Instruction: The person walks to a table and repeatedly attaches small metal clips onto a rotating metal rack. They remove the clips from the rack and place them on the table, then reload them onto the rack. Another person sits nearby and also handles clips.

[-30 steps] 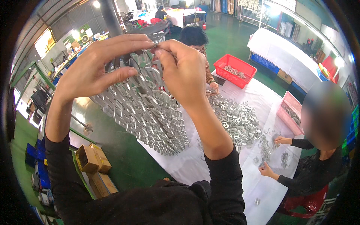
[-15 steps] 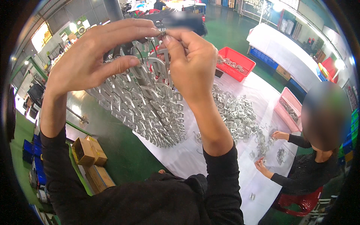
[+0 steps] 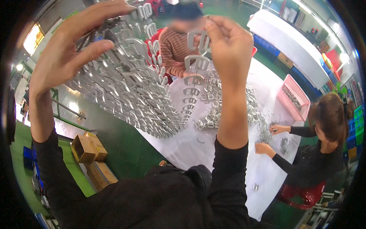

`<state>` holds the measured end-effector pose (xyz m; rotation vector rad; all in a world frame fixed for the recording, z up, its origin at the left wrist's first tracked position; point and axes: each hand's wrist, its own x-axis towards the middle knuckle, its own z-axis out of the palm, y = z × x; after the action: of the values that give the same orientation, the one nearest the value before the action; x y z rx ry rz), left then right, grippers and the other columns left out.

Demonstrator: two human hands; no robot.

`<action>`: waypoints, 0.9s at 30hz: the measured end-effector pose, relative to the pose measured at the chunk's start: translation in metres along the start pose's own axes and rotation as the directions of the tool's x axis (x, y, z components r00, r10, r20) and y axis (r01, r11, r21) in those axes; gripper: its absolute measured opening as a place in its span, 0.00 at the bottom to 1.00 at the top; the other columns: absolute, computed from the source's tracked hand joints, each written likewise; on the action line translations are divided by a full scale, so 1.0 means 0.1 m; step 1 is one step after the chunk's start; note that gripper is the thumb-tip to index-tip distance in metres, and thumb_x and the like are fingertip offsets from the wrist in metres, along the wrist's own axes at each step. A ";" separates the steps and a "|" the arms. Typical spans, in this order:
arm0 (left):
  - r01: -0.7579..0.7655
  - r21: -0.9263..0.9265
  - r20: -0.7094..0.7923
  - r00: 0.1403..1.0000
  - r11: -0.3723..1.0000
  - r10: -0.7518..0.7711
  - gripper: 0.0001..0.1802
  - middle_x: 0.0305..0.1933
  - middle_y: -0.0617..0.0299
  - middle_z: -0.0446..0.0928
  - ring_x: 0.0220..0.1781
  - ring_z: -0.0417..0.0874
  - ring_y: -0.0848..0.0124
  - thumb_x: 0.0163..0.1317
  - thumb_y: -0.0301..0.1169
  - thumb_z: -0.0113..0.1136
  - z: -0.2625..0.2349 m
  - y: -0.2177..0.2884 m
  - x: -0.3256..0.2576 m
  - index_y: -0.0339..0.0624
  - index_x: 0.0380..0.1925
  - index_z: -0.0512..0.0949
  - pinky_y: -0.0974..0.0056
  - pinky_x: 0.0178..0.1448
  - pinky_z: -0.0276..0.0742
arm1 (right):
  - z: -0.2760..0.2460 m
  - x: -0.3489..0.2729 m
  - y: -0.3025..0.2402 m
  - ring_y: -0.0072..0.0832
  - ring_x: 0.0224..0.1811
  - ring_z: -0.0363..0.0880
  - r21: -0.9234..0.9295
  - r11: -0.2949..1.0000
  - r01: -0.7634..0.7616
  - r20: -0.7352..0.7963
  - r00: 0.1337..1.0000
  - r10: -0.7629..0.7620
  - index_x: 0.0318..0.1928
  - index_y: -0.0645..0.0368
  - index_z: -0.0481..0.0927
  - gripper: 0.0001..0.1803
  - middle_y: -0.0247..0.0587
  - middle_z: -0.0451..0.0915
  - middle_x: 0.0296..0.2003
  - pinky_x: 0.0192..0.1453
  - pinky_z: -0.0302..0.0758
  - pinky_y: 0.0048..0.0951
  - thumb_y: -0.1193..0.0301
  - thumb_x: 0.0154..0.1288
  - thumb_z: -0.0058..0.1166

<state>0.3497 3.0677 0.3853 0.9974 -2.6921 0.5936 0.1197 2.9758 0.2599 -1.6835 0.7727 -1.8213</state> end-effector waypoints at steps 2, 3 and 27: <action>0.007 -0.005 0.004 1.000 1.000 -0.007 0.29 0.56 0.47 0.71 0.58 0.74 0.55 0.56 0.39 0.61 0.00 -0.01 0.01 0.37 0.56 0.70 0.56 0.58 0.72 | -0.13 0.05 0.01 0.20 0.26 0.81 -0.056 0.997 -0.048 0.000 0.999 0.048 0.37 0.68 0.81 0.09 0.40 0.82 0.27 0.26 0.74 0.18 0.74 0.62 0.53; 0.014 -0.010 0.002 1.000 1.000 -0.014 0.29 0.56 0.47 0.71 0.57 0.74 0.55 0.56 0.39 0.61 0.00 -0.01 0.02 0.37 0.56 0.70 0.56 0.57 0.72 | -0.16 0.05 0.04 0.22 0.28 0.83 -0.006 0.997 -0.083 -0.020 0.996 0.083 0.38 0.68 0.81 0.10 0.41 0.82 0.27 0.28 0.76 0.20 0.72 0.62 0.54; 0.085 -0.205 -0.014 0.996 0.975 -0.090 0.34 0.63 0.56 0.66 0.64 0.68 0.57 0.51 0.40 0.65 0.00 -0.14 -0.18 0.46 0.60 0.68 0.57 0.65 0.64 | -0.40 -0.39 1.02 0.31 0.47 0.80 -0.399 0.909 -0.120 0.155 0.968 0.196 0.49 0.61 0.78 0.15 0.45 0.81 0.43 0.50 0.74 0.29 0.73 0.62 0.52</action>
<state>0.3728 3.0686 0.3833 1.0387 -2.6083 0.3015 0.0836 2.9355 0.1571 -1.9402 1.2067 -1.4329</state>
